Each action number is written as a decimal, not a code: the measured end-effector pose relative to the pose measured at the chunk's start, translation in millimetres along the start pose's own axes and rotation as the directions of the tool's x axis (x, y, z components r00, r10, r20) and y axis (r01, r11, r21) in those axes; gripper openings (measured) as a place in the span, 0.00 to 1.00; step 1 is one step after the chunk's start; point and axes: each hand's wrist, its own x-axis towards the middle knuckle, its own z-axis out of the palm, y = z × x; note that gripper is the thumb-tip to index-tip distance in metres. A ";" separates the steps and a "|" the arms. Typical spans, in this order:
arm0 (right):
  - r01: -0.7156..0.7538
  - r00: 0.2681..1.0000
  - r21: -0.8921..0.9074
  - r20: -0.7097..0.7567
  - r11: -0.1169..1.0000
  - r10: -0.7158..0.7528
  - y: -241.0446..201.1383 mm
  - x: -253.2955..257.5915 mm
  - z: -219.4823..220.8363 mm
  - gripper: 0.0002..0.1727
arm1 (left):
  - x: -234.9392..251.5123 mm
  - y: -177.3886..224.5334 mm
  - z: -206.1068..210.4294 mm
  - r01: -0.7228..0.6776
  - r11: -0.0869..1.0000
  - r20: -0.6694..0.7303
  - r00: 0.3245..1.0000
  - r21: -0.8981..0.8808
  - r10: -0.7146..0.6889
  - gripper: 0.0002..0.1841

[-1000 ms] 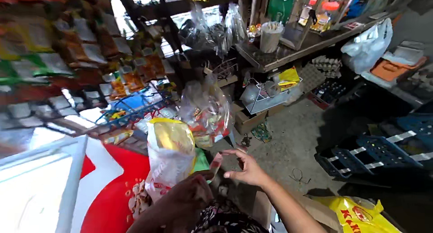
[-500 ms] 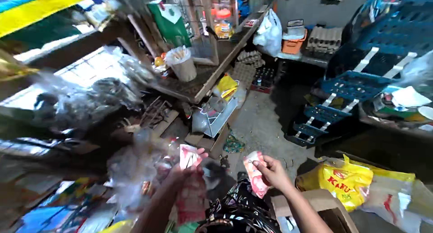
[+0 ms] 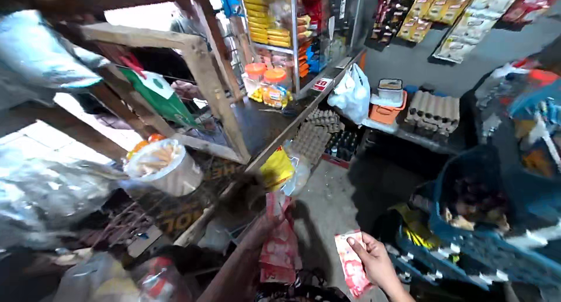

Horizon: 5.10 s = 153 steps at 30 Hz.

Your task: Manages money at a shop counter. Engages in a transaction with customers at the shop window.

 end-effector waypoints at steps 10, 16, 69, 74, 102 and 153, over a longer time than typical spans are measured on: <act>0.303 0.922 0.227 0.175 0.926 -0.345 -86.6 240.3 22.2 0.09 | 168.5 87.2 16.1 -0.183 0.952 -0.366 0.927 -0.246 0.084 0.13; 0.295 0.859 0.283 0.339 0.912 -0.383 -107.2 351.1 45.2 0.12 | 235.4 132.1 -23.4 -0.584 0.773 -0.647 0.694 -0.248 0.317 0.11; 0.963 0.267 -0.251 0.853 0.098 -0.449 -137.6 563.5 327.5 0.11 | 301.6 164.2 -98.5 -0.684 0.643 -0.938 -0.245 0.345 0.244 0.12; 0.936 0.275 -0.303 0.947 0.178 0.168 -147.3 566.3 324.9 0.17 | 301.7 161.5 -101.4 -0.724 0.618 -0.951 -0.215 0.307 0.222 0.12; 0.050 0.373 -0.022 0.928 0.998 0.002 -143.7 525.0 271.3 0.07 | 293.8 157.0 -92.2 -0.755 0.615 -0.958 -0.061 0.227 0.279 0.15; 0.066 0.321 -0.158 0.938 0.985 0.129 -173.6 539.8 289.8 0.10 | 294.4 155.0 -90.8 -0.767 0.584 -0.930 -0.047 0.267 0.364 0.12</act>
